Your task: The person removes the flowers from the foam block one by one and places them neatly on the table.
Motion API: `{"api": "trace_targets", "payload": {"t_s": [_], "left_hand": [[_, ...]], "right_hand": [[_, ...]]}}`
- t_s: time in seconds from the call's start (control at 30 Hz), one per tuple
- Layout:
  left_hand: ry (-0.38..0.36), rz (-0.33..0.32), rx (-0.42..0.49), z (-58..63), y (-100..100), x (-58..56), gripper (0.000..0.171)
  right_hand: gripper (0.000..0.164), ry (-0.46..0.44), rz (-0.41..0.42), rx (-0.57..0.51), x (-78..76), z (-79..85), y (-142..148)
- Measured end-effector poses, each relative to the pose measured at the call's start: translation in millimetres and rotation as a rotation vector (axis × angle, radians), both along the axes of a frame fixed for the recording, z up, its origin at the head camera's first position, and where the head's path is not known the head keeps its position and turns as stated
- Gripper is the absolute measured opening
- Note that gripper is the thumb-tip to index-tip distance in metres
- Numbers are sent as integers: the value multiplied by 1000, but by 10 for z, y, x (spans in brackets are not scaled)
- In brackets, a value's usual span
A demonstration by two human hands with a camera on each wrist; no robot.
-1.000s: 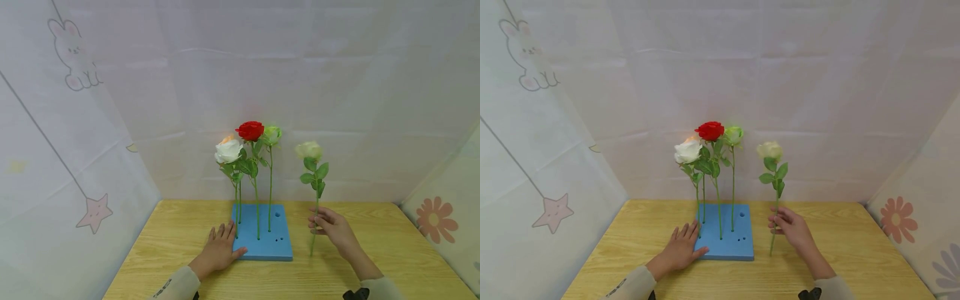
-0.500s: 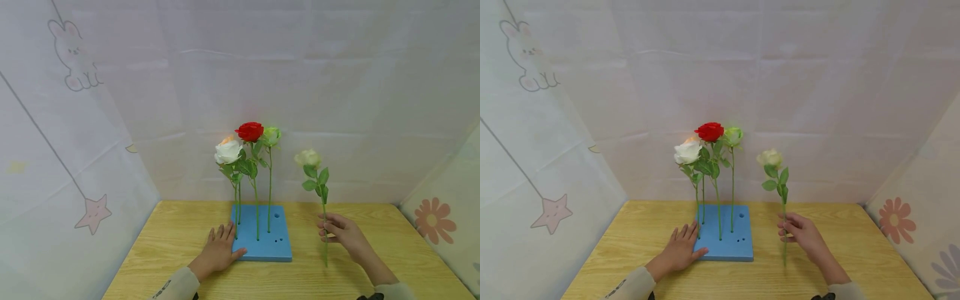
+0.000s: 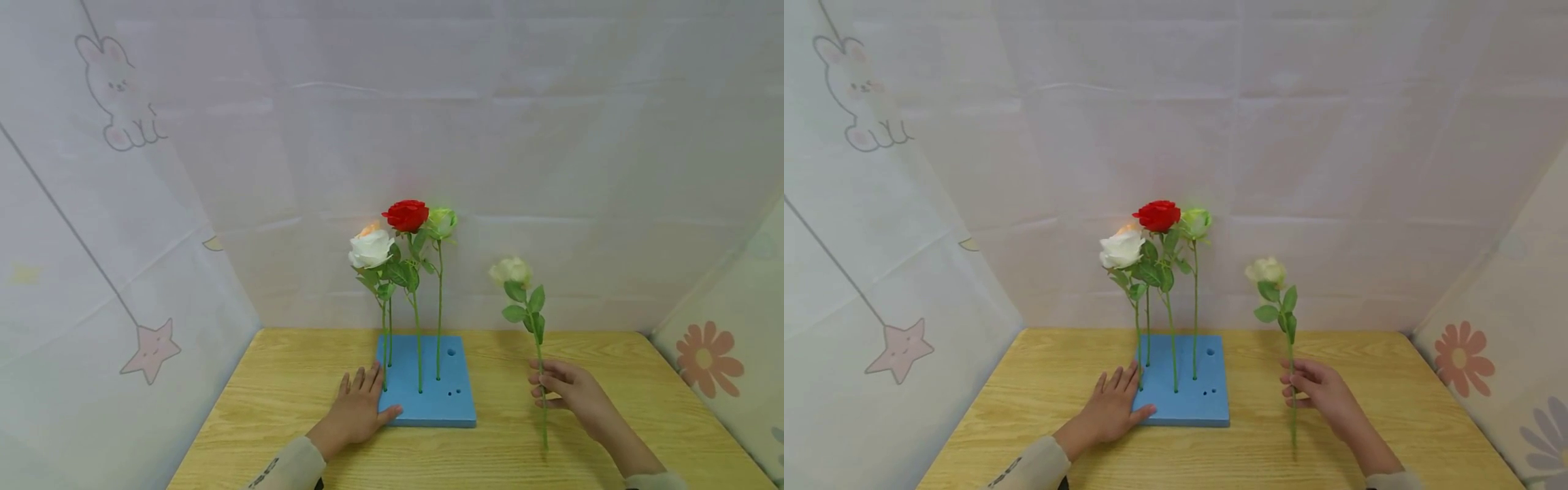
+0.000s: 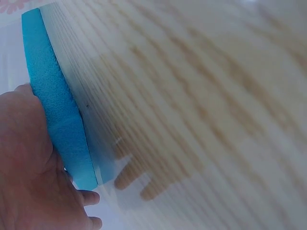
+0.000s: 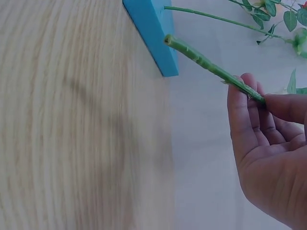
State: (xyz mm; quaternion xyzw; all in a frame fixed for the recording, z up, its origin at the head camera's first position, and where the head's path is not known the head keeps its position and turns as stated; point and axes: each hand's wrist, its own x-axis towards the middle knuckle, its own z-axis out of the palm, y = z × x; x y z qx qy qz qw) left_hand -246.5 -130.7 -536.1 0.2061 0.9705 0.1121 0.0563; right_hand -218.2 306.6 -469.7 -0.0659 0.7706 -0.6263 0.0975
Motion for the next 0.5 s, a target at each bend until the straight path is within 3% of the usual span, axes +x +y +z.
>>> {"api": "trace_targets", "payload": {"t_s": [0.5], "left_hand": [[14,10,0,-15,2,-9,94]], "right_hand": [[58,-85,23,1,68,-164,76]]}}
